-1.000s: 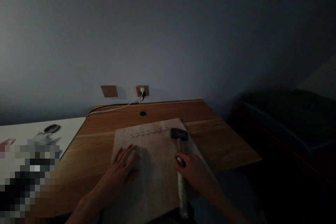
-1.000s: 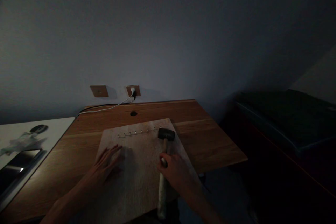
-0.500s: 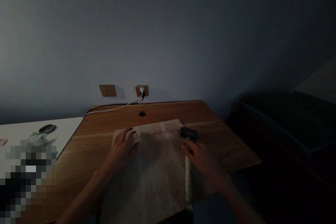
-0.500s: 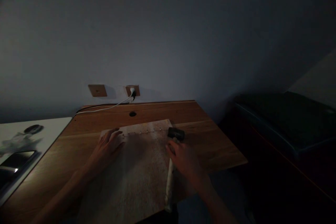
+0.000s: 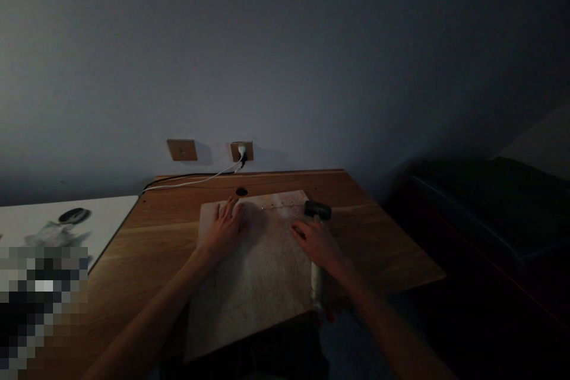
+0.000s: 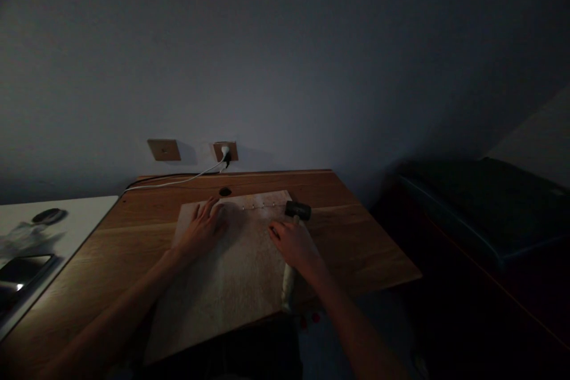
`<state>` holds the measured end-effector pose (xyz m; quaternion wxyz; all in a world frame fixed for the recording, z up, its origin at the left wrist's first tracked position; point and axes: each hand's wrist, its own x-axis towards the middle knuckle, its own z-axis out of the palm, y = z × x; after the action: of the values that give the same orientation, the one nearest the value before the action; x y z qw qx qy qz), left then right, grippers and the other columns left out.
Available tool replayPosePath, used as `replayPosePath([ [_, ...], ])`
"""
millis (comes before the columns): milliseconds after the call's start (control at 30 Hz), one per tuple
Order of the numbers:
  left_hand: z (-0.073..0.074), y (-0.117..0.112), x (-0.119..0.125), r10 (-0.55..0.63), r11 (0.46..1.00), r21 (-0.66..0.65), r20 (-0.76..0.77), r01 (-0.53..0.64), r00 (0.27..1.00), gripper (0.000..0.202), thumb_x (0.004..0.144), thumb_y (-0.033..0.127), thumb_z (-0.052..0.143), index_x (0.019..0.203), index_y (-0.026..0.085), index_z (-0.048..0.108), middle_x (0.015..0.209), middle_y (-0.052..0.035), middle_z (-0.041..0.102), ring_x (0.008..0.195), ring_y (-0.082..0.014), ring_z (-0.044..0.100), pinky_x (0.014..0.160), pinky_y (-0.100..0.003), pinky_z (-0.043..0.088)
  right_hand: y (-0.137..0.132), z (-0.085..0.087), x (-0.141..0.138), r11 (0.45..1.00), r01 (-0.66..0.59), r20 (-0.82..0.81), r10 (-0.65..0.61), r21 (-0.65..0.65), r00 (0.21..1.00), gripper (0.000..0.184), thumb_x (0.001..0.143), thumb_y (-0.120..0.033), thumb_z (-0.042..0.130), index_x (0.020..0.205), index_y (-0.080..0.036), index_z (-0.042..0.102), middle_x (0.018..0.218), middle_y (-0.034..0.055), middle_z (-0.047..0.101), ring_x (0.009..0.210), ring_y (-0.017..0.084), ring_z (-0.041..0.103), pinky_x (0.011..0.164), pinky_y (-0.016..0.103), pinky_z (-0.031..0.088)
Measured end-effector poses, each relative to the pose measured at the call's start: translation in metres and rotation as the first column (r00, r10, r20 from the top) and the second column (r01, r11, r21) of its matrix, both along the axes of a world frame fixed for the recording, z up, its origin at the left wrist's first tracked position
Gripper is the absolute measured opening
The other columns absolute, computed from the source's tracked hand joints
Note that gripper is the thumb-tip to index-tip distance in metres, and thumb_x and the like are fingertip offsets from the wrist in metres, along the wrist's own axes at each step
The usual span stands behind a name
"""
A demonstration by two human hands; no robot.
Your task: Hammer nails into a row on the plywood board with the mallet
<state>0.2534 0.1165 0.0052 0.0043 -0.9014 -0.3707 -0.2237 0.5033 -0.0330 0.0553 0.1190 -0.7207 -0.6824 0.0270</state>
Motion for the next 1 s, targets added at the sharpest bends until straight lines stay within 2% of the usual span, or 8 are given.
replayPosePath([
  [133, 0.006, 0.030, 0.013, 0.017, 1.000, -0.010, 0.040, -0.017, 0.999, 0.036, 0.095, 0.031, 0.052, 0.128, 0.016, 0.056, 0.141, -0.0214, 0.054, 0.131, -0.0355, 0.053, 0.114, -0.058, 0.036, 0.030, 0.004, 0.009, 1.000, -0.009, 0.051, 0.010, -0.024, 0.999, 0.025, 0.102, -0.035, 0.053, 0.103, -0.022, 0.074, 0.099, 0.0088, 0.079, 0.093, 0.023, 0.072, 0.088, 0.031, 0.045],
  [267, 0.015, 0.055, 0.022, -0.032, 0.999, -0.040, 0.057, 0.034, 0.998, 0.029, 0.091, 0.028, 0.057, 0.117, 0.017, 0.064, 0.128, -0.0174, 0.061, 0.120, -0.0342, 0.058, 0.104, -0.053, 0.046, 0.062, 0.013, 0.015, 1.000, 0.016, 0.077, -0.016, 0.005, 0.997, 0.019, 0.099, -0.033, 0.058, 0.097, -0.022, 0.073, 0.091, 0.0059, 0.078, 0.087, 0.021, 0.072, 0.079, 0.027, 0.045],
  [367, 0.021, 0.069, 0.027, -0.104, 0.987, -0.101, 0.192, 0.125, 0.976, 0.021, 0.091, 0.023, 0.054, 0.106, 0.019, 0.067, 0.113, -0.0125, 0.066, 0.109, -0.0274, 0.062, 0.098, -0.044, 0.050, 0.093, 0.020, 0.018, 0.989, 0.113, 0.089, -0.122, 0.098, 0.989, 0.026, 0.104, -0.024, 0.045, 0.105, -0.018, 0.070, 0.103, 0.0114, 0.075, 0.096, 0.022, 0.069, 0.082, 0.029, 0.046],
  [433, 0.022, 0.074, 0.027, -0.088, 0.984, -0.123, 0.313, 0.132, 0.946, 0.020, 0.092, 0.020, 0.050, 0.103, 0.018, 0.067, 0.103, -0.0105, 0.067, 0.098, -0.0237, 0.063, 0.090, -0.038, 0.052, 0.112, 0.020, 0.018, 0.972, 0.172, 0.088, -0.188, 0.159, 0.978, 0.032, 0.105, -0.020, 0.037, 0.111, -0.015, 0.068, 0.115, 0.0167, 0.069, 0.102, 0.024, 0.066, 0.086, 0.032, 0.046],
  [533, 0.021, 0.081, 0.021, -0.054, 0.984, -0.139, 0.377, 0.114, 0.925, 0.019, 0.091, 0.022, 0.050, 0.099, 0.018, 0.068, 0.093, -0.0083, 0.066, 0.088, -0.0214, 0.062, 0.083, -0.035, 0.052, 0.129, 0.013, 0.016, 0.961, 0.186, 0.086, -0.207, 0.206, 0.974, 0.029, 0.102, -0.017, 0.040, 0.114, -0.014, 0.067, 0.121, 0.0185, 0.063, 0.105, 0.026, 0.063, 0.091, 0.036, 0.046],
  [667, 0.025, 0.096, 0.004, -0.075, 0.961, -0.240, 0.261, 0.140, 0.962, 0.017, 0.088, 0.025, 0.052, 0.087, 0.018, 0.067, 0.087, -0.0069, 0.066, 0.081, -0.0198, 0.062, 0.077, -0.031, 0.051, 0.130, 0.003, 0.017, 0.955, 0.158, 0.100, -0.187, 0.251, 0.977, 0.024, 0.098, -0.016, 0.046, 0.109, -0.017, 0.068, 0.116, 0.0154, 0.062, 0.111, 0.029, 0.057, 0.097, 0.038, 0.043],
  [800, 0.034, 0.112, -0.014, -0.166, 0.907, -0.363, 0.153, 0.212, 0.974, 0.019, 0.083, 0.028, 0.055, 0.092, 0.018, 0.069, 0.089, -0.0065, 0.068, 0.078, -0.0193, 0.064, 0.072, -0.029, 0.051, 0.126, 0.002, 0.021, 0.946, 0.153, 0.116, -0.193, 0.286, 0.974, 0.023, 0.096, -0.017, 0.049, 0.106, -0.017, 0.070, 0.117, 0.0163, 0.060, 0.114, 0.032, 0.050, 0.099, 0.044, 0.040],
  [1000, 0.049, 0.107, -0.028, -0.213, 0.911, -0.364, -0.014, 0.193, 0.977, 0.022, 0.076, 0.020, 0.059, 0.095, 0.020, 0.069, 0.101, -0.0075, 0.068, 0.086, -0.0212, 0.066, 0.079, -0.031, 0.051, 0.125, -0.003, 0.023, 0.936, 0.095, 0.122, -0.144, 0.340, 0.982, 0.023, 0.096, -0.019, 0.051, 0.103, -0.018, 0.072, 0.117, 0.0155, 0.059, 0.108, 0.032, 0.052, 0.095, 0.045, 0.041],
])
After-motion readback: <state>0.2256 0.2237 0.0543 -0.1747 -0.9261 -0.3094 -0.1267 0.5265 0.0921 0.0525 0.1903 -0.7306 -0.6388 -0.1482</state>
